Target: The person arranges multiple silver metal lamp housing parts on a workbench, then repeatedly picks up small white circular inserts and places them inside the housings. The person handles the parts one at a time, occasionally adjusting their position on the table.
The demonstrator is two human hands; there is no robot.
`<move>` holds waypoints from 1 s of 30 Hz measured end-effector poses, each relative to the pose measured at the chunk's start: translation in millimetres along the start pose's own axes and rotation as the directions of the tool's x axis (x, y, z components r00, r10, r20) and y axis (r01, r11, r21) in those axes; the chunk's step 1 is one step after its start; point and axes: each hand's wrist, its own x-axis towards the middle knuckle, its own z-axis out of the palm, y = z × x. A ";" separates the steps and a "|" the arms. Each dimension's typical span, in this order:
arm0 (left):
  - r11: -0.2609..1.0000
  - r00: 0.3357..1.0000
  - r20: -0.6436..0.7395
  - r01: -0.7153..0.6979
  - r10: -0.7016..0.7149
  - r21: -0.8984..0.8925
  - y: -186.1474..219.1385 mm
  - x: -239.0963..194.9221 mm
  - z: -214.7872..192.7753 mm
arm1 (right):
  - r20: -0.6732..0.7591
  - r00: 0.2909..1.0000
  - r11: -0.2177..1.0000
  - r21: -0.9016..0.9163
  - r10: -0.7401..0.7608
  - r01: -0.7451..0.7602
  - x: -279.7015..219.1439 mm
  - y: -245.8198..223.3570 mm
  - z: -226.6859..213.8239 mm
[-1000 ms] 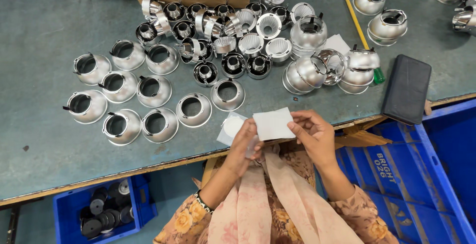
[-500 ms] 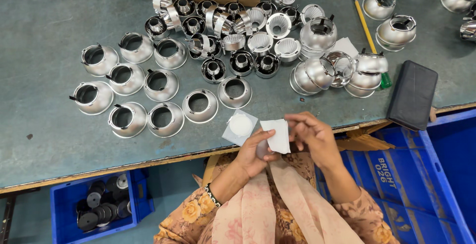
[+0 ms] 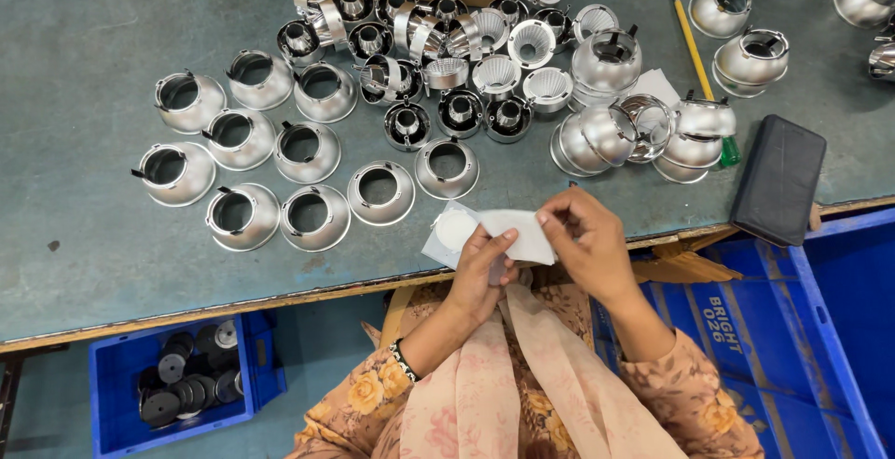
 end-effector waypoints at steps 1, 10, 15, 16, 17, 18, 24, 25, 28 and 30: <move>0.998 0.999 0.025 0.039 -0.037 -0.054 2.7 0.2 0.1 | 0.030 0.991 0.987 0.085 0.133 -0.135 3.9 2.6 -1.1; 0.959 0.969 0.138 0.227 -0.205 -0.172 8.0 2.1 -5.8 | 0.177 0.984 0.890 0.452 -0.022 -0.062 22.7 13.8 -0.7; 0.952 0.977 0.094 0.210 -0.193 -0.224 5.0 8.8 -9.5 | 0.234 0.969 0.859 0.476 0.082 -0.188 25.7 13.2 6.9; 0.961 0.981 0.075 0.192 -0.181 -0.199 5.8 9.5 -10.7 | 0.241 0.968 0.854 0.488 0.069 -0.182 26.3 14.0 6.5; 0.969 0.984 0.055 0.175 -0.168 -0.173 6.9 10.3 -11.7 | 0.248 0.967 0.848 0.500 0.056 -0.177 27.3 15.3 6.0; 0.976 0.987 0.039 0.160 -0.156 -0.147 7.3 11.1 -11.7 | 0.246 0.967 0.847 0.499 0.064 -0.183 28.1 16.8 4.8; 0.938 0.974 0.057 0.226 -0.219 -0.264 11.5 9.7 -12.1 | 0.251 0.967 0.862 0.478 0.049 -0.168 31.7 27.0 0.0; 0.947 0.977 0.090 0.208 -0.192 -0.243 11.6 8.9 -11.9 | 0.234 0.971 0.879 0.450 0.054 -0.157 31.8 28.4 0.1; 0.972 0.977 0.170 0.157 -0.128 -0.172 10.0 8.6 -11.1 | 0.191 0.981 0.880 0.462 0.016 -0.105 30.0 32.5 4.3; 0.985 0.976 0.196 0.125 -0.099 -0.122 7.8 8.9 -10.7 | 0.159 0.987 0.898 0.431 0.014 -0.082 28.4 34.2 9.4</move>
